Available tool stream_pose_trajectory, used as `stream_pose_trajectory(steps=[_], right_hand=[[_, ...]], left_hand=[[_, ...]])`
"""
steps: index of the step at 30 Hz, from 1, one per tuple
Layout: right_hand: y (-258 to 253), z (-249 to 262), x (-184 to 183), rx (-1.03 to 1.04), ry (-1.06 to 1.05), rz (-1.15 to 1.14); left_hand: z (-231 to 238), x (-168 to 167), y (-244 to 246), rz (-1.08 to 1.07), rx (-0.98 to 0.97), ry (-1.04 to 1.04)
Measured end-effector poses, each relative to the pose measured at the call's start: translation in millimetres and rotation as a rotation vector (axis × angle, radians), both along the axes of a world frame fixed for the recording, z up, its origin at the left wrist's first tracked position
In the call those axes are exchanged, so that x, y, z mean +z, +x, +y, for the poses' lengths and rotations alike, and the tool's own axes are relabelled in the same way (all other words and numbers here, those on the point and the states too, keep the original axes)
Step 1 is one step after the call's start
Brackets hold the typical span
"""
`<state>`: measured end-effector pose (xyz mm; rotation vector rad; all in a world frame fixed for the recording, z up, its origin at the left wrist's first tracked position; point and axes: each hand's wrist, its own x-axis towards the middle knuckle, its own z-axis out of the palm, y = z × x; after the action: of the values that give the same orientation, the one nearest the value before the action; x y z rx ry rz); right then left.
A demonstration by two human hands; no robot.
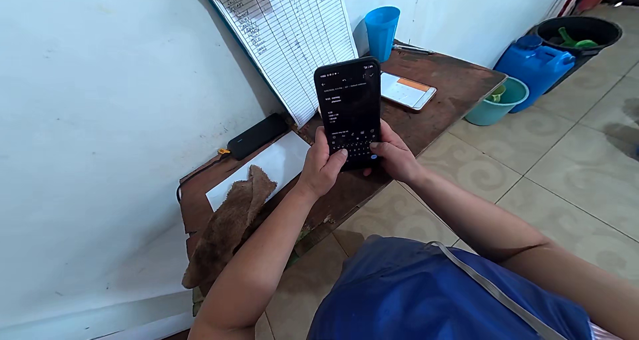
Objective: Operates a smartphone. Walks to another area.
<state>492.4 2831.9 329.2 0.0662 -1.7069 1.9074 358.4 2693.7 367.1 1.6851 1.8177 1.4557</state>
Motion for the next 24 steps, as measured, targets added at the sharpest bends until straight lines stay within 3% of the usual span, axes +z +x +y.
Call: stream_pose_trajectory(steps=[9, 24], right_hand=[[-0.6, -0.4, -0.9, 0.003, 0.055, 0.004], [2.7, -6.4, 7.6, -0.052, 0.058, -0.055]], left_hand=[[2.8, 0.0, 7.9, 0.077, 0.177, -0.039], [0.6, -1.3, 3.5, 0.015, 0.058, -0.001]])
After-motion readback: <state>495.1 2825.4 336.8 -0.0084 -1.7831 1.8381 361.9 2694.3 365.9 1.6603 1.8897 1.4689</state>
